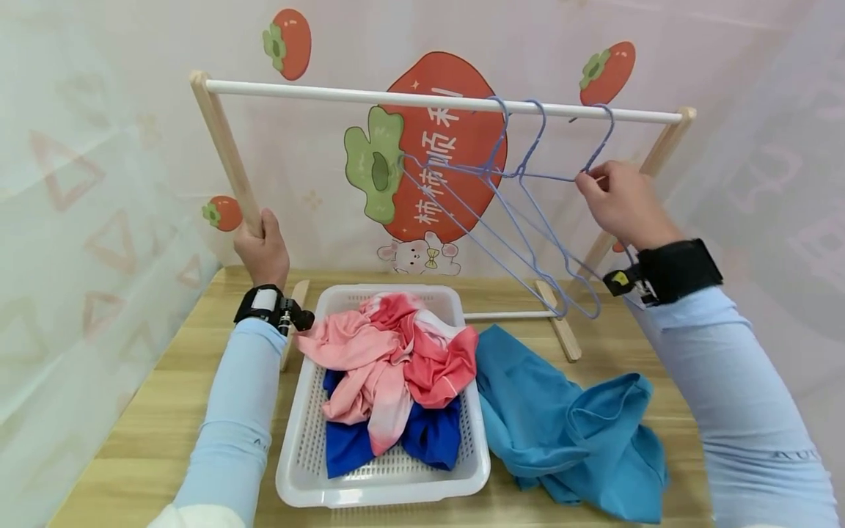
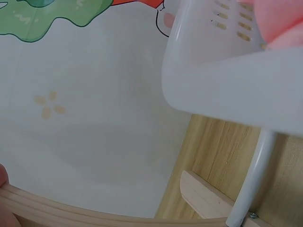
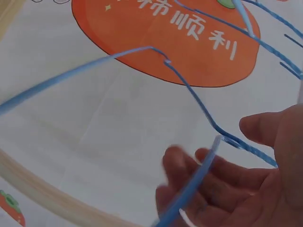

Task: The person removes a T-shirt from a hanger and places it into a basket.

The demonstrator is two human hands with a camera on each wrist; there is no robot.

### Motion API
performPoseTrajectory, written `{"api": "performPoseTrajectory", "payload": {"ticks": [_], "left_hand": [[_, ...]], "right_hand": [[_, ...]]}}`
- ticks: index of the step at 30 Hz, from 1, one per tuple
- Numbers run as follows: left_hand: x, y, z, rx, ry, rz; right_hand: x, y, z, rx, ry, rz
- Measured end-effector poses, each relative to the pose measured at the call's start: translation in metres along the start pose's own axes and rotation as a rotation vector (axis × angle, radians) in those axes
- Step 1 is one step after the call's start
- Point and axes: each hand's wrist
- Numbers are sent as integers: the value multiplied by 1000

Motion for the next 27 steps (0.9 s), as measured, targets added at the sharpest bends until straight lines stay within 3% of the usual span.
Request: {"api": "performPoseTrajectory", "payload": {"ticks": [2, 5, 8, 10, 12, 13, 16, 18, 21, 24, 27], "left_hand": [[-1, 2, 3, 2, 1, -11], [-2, 4, 8, 12, -4, -17], [0, 3, 13, 17, -19, -14], [1, 3, 15, 16, -33, -23], [0, 3, 18, 18, -43, -38], [0, 3, 19, 19, -45, -49], [-4, 1, 19, 18, -42, -69], [-7, -1, 18, 18, -39, -71], [-9, -6, 15, 17, -43, -85], [-10, -14, 8, -4, -74, -147], [-14, -27, -1, -89, -143, -256]], "right_hand": [[17, -6, 9, -41, 9, 17], [53, -11, 21, -103, -36, 156], [100, -9, 38, -145, -191, 335], [133, -5, 53, -150, -315, 370], [164, 3, 70, -123, -397, 284], [177, 10, 79, -87, -399, 216], [207, 44, 105, 40, -273, -63], [217, 76, 122, 138, -148, -219], [224, 127, 145, 194, -9, -416], [230, 165, 159, 243, 62, -520], [233, 186, 161, 246, 63, -519]]}}
Point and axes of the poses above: each hand's wrist, its own x-axis away from the middle knuckle, its own y-axis out of the palm, z = x × y, and after that the axes turned 9 degrees about y, right-handed
